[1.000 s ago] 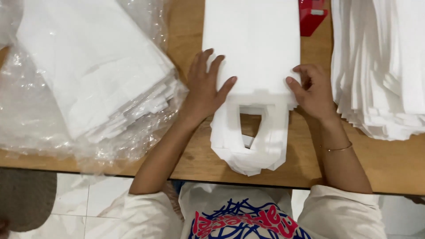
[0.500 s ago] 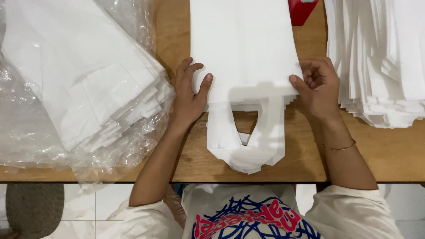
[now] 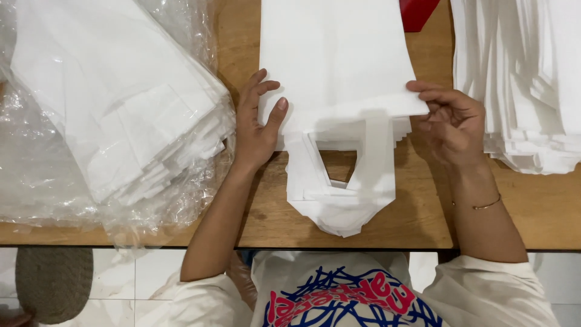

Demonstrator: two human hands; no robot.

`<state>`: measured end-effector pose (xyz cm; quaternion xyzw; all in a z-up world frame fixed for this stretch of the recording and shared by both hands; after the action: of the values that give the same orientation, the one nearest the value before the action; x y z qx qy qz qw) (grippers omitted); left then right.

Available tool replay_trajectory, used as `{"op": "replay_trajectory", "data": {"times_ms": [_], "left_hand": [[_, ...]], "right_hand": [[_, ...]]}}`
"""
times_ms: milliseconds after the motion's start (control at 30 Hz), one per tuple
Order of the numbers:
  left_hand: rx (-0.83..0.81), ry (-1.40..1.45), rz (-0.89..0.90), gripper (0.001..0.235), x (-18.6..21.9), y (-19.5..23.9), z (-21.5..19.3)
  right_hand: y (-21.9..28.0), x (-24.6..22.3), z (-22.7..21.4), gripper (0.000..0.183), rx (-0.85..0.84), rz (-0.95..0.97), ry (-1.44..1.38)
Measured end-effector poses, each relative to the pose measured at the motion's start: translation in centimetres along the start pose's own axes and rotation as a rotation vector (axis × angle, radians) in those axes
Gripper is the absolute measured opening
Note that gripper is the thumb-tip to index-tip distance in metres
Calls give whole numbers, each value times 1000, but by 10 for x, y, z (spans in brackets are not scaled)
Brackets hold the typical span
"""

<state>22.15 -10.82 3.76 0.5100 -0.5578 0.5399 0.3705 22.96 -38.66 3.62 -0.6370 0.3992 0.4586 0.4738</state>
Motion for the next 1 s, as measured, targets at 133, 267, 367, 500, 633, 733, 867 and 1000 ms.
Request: {"op": "replay_trajectory", "data": {"times_ms": [133,267,367,500,633,733,867,1000], "left_hand": [[15,180,69,26,-1,1,-3],[-118,248,407,38,30,10,6],[-152,21,538,48,55,16,9],[-200,-35,695,56,86,14,9],[-257,-241,599,30,110,-14,10],[-221,-228,654,19,136,-29,8],[-83,-317,810,20,154,-37,8],[-48,-390,947,33,164,-32,18]], "right_hand": [[0,11,-17,37,171,73,-212],[-2,18,-21,42,181,90,-503],[-11,9,-21,41,216,116,-655],[-32,-15,-17,44,111,36,-709],[-54,-47,-19,40,89,-28,-643],[-67,-70,-28,27,180,-85,-456],[-58,-145,-2,29,202,-498,451],[-44,-175,23,40,240,-664,984]]}}
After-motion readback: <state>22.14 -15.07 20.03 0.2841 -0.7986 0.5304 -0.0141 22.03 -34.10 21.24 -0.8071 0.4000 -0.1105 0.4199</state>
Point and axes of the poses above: each hand's wrist, its own y-axis away from the middle knuckle, its own z-axis out of the palm, x = y × z, the point moved 10 cm from there along -y, towards the middle knuckle, and after that the axes turned 6 degrees about y, right-handed, at the moved point
